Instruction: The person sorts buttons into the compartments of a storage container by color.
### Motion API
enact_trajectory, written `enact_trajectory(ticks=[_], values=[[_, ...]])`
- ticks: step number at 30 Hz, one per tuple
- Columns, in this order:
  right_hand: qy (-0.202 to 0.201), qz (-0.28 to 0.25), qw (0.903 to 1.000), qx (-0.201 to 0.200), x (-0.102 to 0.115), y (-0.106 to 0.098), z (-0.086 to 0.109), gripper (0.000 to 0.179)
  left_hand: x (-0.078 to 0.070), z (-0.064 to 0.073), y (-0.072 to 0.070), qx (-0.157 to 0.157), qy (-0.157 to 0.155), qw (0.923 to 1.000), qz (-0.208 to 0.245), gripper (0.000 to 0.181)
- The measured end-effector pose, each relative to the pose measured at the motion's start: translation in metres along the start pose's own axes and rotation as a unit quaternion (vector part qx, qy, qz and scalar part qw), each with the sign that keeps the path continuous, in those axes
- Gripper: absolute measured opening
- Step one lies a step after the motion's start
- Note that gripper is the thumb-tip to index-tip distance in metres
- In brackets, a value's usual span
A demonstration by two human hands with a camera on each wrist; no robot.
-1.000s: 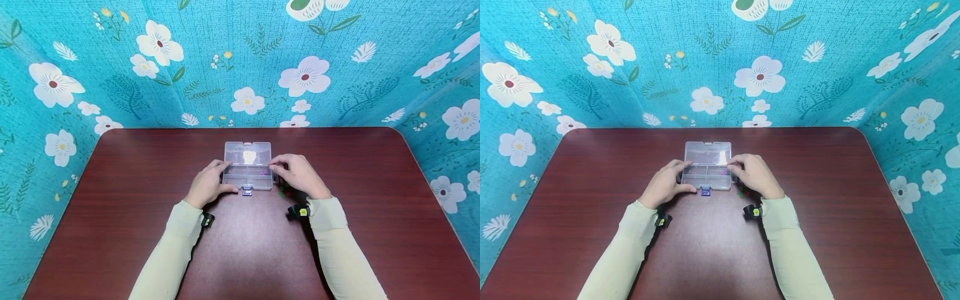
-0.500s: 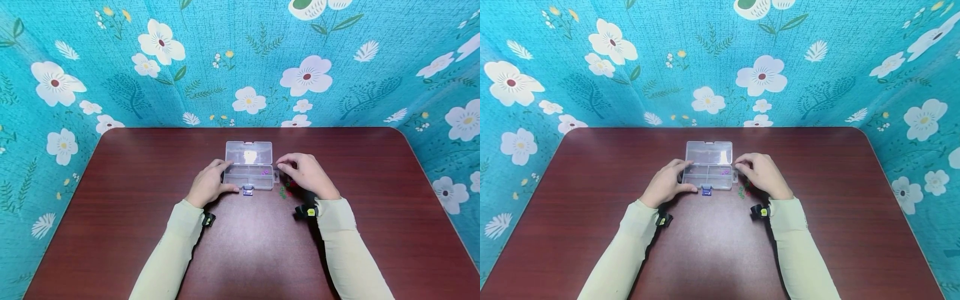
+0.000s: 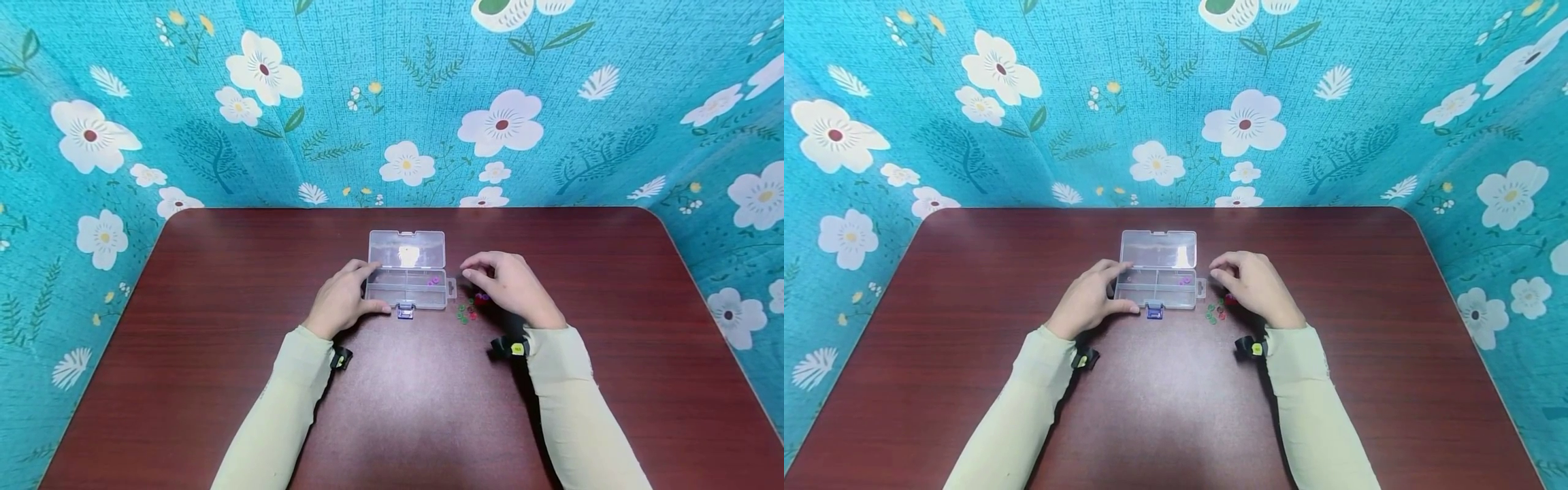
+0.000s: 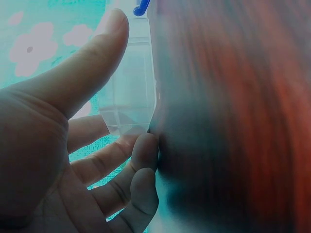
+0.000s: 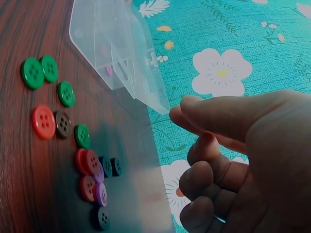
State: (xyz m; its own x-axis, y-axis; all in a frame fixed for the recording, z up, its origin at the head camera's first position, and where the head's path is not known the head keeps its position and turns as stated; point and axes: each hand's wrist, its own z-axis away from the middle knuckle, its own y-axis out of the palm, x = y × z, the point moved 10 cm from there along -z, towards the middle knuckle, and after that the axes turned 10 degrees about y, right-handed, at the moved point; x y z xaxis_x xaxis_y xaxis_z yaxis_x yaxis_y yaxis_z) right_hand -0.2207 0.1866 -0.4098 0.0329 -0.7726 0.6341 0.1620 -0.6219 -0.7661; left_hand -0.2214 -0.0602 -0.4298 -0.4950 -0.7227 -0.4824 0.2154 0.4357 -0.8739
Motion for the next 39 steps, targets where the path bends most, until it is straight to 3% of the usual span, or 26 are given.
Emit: enact_trajectory(ticks=[39], values=[[0.014, 0.039, 0.9989, 0.023, -0.027, -0.004, 0.017, 0.015, 0.001, 0.000, 0.000, -0.005, 0.000, 1.0000, 0.005, 0.089]])
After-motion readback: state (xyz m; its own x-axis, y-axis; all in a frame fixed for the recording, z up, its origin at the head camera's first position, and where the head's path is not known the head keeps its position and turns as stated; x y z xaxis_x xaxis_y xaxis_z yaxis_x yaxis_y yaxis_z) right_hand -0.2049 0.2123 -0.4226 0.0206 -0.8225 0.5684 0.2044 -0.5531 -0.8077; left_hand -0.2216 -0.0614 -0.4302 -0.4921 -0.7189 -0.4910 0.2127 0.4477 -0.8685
